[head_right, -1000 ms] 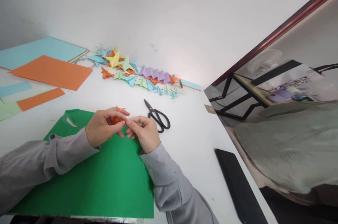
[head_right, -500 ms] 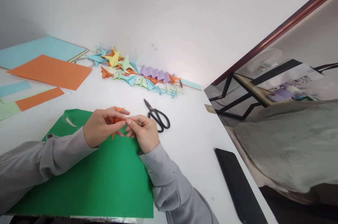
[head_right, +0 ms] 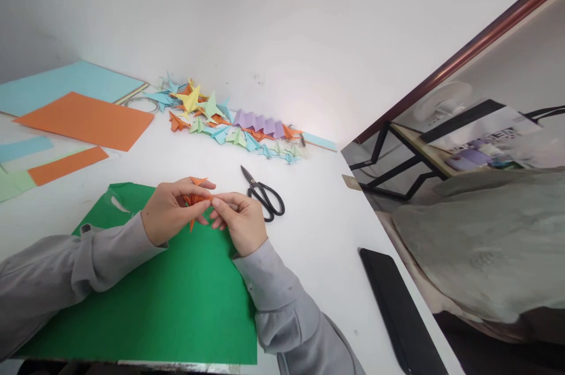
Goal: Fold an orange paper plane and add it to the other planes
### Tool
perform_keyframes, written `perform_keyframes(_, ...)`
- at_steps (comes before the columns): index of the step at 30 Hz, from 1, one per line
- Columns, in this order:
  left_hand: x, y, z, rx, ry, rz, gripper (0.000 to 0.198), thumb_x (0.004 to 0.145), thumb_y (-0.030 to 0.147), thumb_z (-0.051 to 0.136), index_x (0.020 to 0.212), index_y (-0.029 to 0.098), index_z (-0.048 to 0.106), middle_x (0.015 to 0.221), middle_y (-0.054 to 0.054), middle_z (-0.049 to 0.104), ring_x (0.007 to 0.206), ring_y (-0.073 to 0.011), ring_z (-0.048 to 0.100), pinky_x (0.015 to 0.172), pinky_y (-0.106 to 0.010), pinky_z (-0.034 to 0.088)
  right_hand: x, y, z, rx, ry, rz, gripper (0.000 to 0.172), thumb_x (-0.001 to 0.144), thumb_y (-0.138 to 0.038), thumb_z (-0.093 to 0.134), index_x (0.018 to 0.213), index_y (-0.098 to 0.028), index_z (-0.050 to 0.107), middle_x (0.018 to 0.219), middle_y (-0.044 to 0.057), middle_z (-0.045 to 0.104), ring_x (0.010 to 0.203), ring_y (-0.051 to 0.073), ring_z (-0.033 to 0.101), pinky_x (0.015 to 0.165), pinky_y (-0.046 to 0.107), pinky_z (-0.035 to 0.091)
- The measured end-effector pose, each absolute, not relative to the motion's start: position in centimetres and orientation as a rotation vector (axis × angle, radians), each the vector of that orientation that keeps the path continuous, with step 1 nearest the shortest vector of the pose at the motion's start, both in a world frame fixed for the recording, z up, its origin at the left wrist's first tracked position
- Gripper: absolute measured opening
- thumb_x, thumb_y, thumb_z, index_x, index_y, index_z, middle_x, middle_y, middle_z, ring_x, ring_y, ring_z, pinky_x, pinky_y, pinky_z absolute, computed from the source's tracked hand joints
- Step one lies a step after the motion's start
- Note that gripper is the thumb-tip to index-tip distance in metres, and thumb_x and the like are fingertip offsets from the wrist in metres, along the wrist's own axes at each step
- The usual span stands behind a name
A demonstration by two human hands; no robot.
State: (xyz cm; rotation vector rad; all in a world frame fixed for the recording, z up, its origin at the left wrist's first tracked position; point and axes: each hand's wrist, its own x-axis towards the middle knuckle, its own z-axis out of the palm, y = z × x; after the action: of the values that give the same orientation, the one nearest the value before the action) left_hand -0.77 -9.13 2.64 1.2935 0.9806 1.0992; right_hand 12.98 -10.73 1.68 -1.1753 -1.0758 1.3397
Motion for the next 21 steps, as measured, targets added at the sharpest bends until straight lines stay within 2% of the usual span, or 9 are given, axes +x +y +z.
perform_keyframes(13,-0.84,-9.24,2.70,1.293,0.932,1.066,0.013,0.060,0.021,0.065,0.069,0.012,0.069,0.099,-0.011,0.059,0.058,-0.0141,0.062,0.045,-0.032,0.057,13.11,-10.61,1.49,-1.167,-1.053,1.395,0.025,0.058,-0.037,0.076,0.065,-0.015,0.066,0.047,-0.003,0.060,0.035,0.006,0.050,0.035,0.017,0.037)
perform_keyframes(18,-0.91,-9.33,2.86,1.327,0.900,1.077,0.010,0.060,0.020,0.065,0.067,0.014,0.070,0.096,-0.009,0.061,0.057,-0.0121,0.061,0.045,-0.027,0.056,13.01,-10.85,1.67,-1.171,-1.053,1.358,0.024,0.058,-0.036,0.076,0.064,-0.015,0.065,0.046,-0.002,0.060,0.035,0.006,0.050,0.034,0.017,0.037)
perform_keyframes(21,-1.01,-9.23,2.86,1.337,0.889,1.069,0.010,0.061,0.019,0.065,0.067,0.014,0.070,0.096,-0.009,0.060,0.065,-0.0154,0.063,0.046,-0.027,0.057,13.01,-10.90,1.65,-1.162,-1.040,1.366,0.023,0.058,-0.034,0.076,0.065,-0.014,0.066,0.046,-0.003,0.060,0.034,0.006,0.050,0.034,0.017,0.036)
